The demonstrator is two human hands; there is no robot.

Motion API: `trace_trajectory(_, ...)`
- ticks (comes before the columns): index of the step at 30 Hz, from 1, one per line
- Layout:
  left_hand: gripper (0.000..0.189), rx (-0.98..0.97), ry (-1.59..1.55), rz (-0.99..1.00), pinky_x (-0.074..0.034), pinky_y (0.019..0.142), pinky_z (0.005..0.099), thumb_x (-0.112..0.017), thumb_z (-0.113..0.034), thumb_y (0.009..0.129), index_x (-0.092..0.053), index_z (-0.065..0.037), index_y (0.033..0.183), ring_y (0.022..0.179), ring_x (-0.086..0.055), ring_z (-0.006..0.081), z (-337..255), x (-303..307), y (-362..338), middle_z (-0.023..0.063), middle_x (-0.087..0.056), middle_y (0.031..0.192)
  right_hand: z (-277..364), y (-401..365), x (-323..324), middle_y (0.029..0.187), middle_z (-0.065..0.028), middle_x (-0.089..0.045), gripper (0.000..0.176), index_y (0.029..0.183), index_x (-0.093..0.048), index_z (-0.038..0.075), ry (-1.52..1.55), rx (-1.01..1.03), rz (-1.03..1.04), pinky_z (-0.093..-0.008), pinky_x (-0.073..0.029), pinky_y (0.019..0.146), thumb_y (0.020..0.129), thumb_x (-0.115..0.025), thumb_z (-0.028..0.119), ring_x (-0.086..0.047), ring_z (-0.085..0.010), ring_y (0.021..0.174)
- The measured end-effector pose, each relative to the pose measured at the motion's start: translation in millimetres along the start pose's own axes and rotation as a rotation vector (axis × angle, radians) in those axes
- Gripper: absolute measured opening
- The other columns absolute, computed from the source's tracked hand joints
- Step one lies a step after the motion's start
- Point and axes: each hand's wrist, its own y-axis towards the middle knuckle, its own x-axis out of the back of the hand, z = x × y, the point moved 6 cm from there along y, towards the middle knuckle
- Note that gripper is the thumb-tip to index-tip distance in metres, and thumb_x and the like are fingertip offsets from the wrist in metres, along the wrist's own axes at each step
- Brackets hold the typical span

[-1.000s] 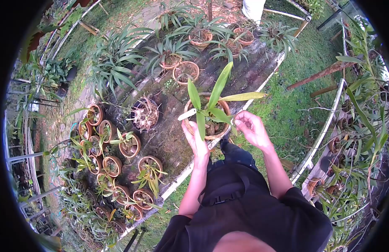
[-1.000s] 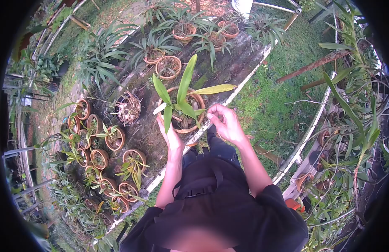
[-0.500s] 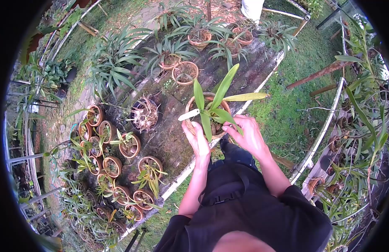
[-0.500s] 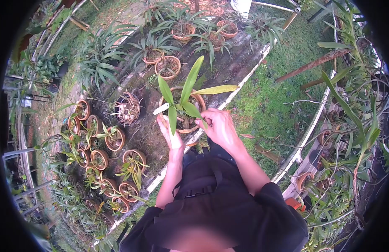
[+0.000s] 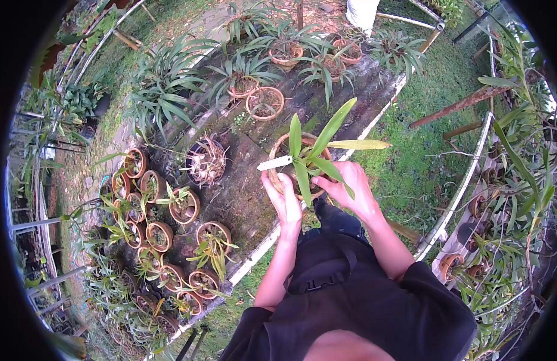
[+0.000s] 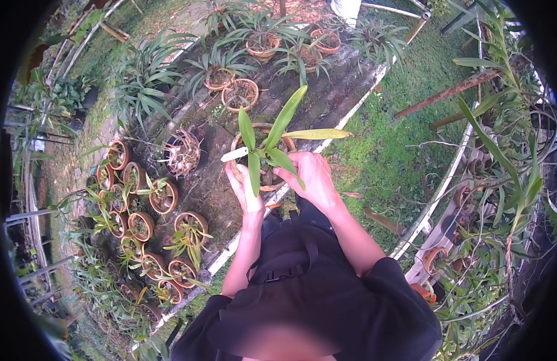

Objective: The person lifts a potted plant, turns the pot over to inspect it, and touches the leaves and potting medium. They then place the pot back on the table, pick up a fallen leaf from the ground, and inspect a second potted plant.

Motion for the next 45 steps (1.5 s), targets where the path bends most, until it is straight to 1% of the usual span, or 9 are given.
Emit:
trace_trajectory(8,0.068,-0.012,0.105,-0.009,-0.034,0.115,0.0394,-0.054,-0.031,0.107,-0.021,0.001,0.157,0.137,-0.042,0.0245,-6,1,-5,0.0188,-0.038,0.152,-26,6,-16,0.053,-0.0107,-0.053,0.027,0.072,-0.068,0.000,0.170,-0.111,0.106,-0.0410,-0.042,0.056,0.083,-0.077,0.023,-0.052,-0.0190,0.050)
trace_trajectory(17,0.074,-0.024,0.180,-0.040,-0.033,0.117,0.0414,-0.054,-0.040,0.107,-0.021,0.000,0.158,0.140,-0.040,0.0275,-4,7,-6,0.0213,-0.037,0.154,-38,3,-32,0.058,-0.0025,-0.049,0.014,0.088,-0.071,-0.002,0.389,-0.062,0.129,-0.0308,-0.038,0.052,0.090,-0.070,0.012,-0.048,-0.0073,0.056)
trace_trajectory(20,0.075,-0.041,0.120,-0.019,-0.033,0.116,0.0408,-0.051,-0.044,0.107,-0.019,-0.001,0.159,0.139,-0.042,0.0263,2,9,-3,0.0205,-0.038,0.154,-34,-4,-24,0.057,0.0011,-0.044,0.012,0.090,-0.070,-0.002,0.607,-0.237,0.185,-0.0301,-0.035,0.051,0.092,-0.069,0.010,-0.042,-0.0071,0.056)
trace_trajectory(23,0.066,0.012,-0.002,-0.021,-0.041,0.113,0.0416,-0.049,-0.036,0.108,-0.022,-0.004,0.159,0.134,-0.049,0.0244,12,9,-4,0.0172,-0.041,0.152,-21,-3,-7,0.059,0.0007,-0.044,0.012,0.090,-0.072,0.000,0.270,-0.093,0.082,-0.0302,-0.034,0.051,0.091,-0.071,0.012,-0.042,-0.0057,0.057)
trace_trajectory(29,0.056,0.129,-0.176,-0.011,-0.047,0.111,0.0430,-0.047,-0.025,0.108,-0.026,-0.009,0.157,0.131,-0.055,0.0265,18,2,-1,0.0158,-0.047,0.148,12,-14,-5,0.063,-0.0045,-0.055,0.015,0.093,-0.075,0.003,0.128,0.144,-0.161,-0.0364,-0.041,0.052,0.085,-0.078,0.015,-0.052,-0.0189,0.049)
trace_trajectory(33,0.054,0.130,-0.147,0.009,-0.046,0.111,0.0439,-0.047,-0.020,0.107,-0.027,-0.010,0.157,0.132,-0.056,0.0273,5,-8,-6,0.0153,-0.049,0.147,40,-18,-3,0.086,-0.0069,-0.065,0.014,0.097,-0.076,0.007,-0.095,0.427,-0.354,-0.0399,-0.049,0.064,0.084,-0.075,0.012,-0.063,-0.0269,0.074)
trace_trajectory(34,0.056,0.123,-0.168,0.030,-0.046,0.111,0.0422,-0.047,-0.025,0.109,-0.025,-0.008,0.157,0.132,-0.055,0.0262,13,-5,-3,0.0149,-0.048,0.149,41,-20,-3,0.100,-0.0087,-0.065,0.015,0.098,-0.077,0.009,-0.209,0.392,-0.276,-0.0414,-0.049,0.069,0.083,-0.072,0.010,-0.065,-0.0291,0.085)
trace_trajectory(38,0.066,0.103,0.090,-0.013,-0.046,0.109,0.0369,-0.049,-0.040,0.109,-0.022,-0.003,0.156,0.129,-0.056,0.0212,3,-3,4,0.0140,-0.050,0.147,45,-12,0,0.101,-0.0088,-0.066,0.021,0.101,-0.075,0.008,-0.261,0.488,-0.205,-0.0420,-0.049,0.069,0.080,-0.071,0.008,-0.066,-0.0295,0.088)
trace_trajectory(45,0.068,-0.018,0.220,0.059,-0.046,0.106,0.0358,-0.056,-0.030,0.107,-0.019,0.000,0.156,0.125,-0.056,0.0187,23,9,15,0.0145,-0.051,0.144,32,2,-18,0.094,-0.0137,-0.068,0.025,0.110,-0.068,0.005,-0.312,0.479,0.054,-0.0447,-0.054,0.078,0.085,-0.064,0.007,-0.068,-0.0335,0.093)
